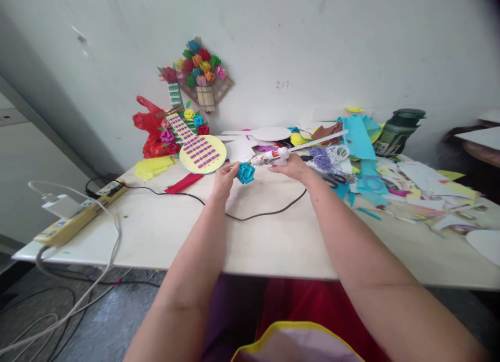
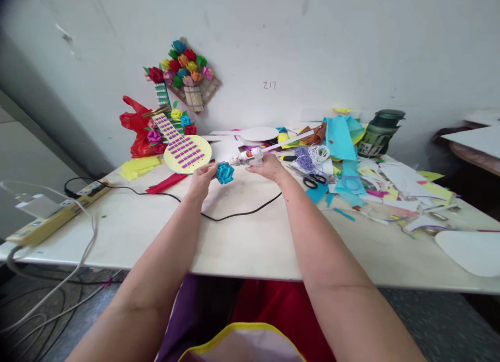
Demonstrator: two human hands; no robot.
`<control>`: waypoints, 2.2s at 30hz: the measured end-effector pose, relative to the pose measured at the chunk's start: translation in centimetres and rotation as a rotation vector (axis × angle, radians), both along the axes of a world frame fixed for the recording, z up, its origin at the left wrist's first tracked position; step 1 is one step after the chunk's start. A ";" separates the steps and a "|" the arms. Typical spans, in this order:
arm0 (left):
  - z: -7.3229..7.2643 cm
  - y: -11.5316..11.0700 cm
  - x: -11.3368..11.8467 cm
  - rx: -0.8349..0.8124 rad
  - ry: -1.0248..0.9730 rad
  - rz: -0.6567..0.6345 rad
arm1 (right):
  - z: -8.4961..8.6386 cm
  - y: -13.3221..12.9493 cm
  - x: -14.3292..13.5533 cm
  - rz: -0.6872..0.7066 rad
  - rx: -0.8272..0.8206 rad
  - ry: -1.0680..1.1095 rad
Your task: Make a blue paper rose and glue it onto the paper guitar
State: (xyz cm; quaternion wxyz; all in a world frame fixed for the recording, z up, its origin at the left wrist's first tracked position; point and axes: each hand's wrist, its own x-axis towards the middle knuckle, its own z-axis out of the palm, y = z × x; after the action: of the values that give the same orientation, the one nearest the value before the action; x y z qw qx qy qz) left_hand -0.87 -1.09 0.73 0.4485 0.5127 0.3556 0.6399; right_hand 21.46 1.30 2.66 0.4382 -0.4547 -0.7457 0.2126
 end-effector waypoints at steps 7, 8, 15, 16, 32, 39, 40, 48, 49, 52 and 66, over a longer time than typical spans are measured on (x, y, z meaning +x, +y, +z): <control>-0.1 0.1 -0.2 -0.003 0.005 -0.004 | 1.0 -1.1 0.2 0.014 -0.062 0.121; -0.1 0.1 -0.3 -0.008 0.001 0.003 | 1.2 -1.4 0.2 0.027 -0.082 0.147; 0.0 0.1 -0.8 -0.015 -0.056 0.037 | 1.0 -1.9 1.3 0.183 -0.197 0.162; 0.0 0.2 -0.9 -0.016 -0.067 0.052 | 0.8 -1.7 1.4 0.167 -0.211 0.115; -0.5 0.8 -1.9 -0.146 -0.206 0.135 | -1.8 -0.2 -0.2 -0.214 -0.142 -0.790; -0.6 0.7 -1.6 -0.209 -0.177 -0.001 | -1.4 -0.7 -0.6 -0.273 -0.027 -0.920; -0.6 0.6 -1.6 -0.213 -0.167 -0.018 | -1.3 -0.9 -0.8 -0.303 0.024 -0.902; -0.8 0.6 -1.3 -0.238 -0.032 -0.096 | 1.0 -2.9 -2.9 -0.339 0.483 -0.606; -0.7 0.5 -1.2 -0.237 -0.021 -0.110 | 1.1 -3.0 -3.2 -0.305 0.522 -0.612; -0.4 0.0 -0.9 -0.235 0.017 -0.155 | 0.9 -2.9 -3.8 -0.196 0.535 -0.654; -0.3 -0.5 -0.4 -0.247 0.101 -0.278 | 0.1 -2.3 -4.3 0.026 0.171 -0.701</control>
State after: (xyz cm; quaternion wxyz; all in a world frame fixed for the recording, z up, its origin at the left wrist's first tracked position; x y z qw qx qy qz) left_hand -1.31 -1.63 0.41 0.5736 0.5293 0.3793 0.4969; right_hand 17.20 -0.96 2.78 0.1894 -0.4521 -0.8715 -0.0137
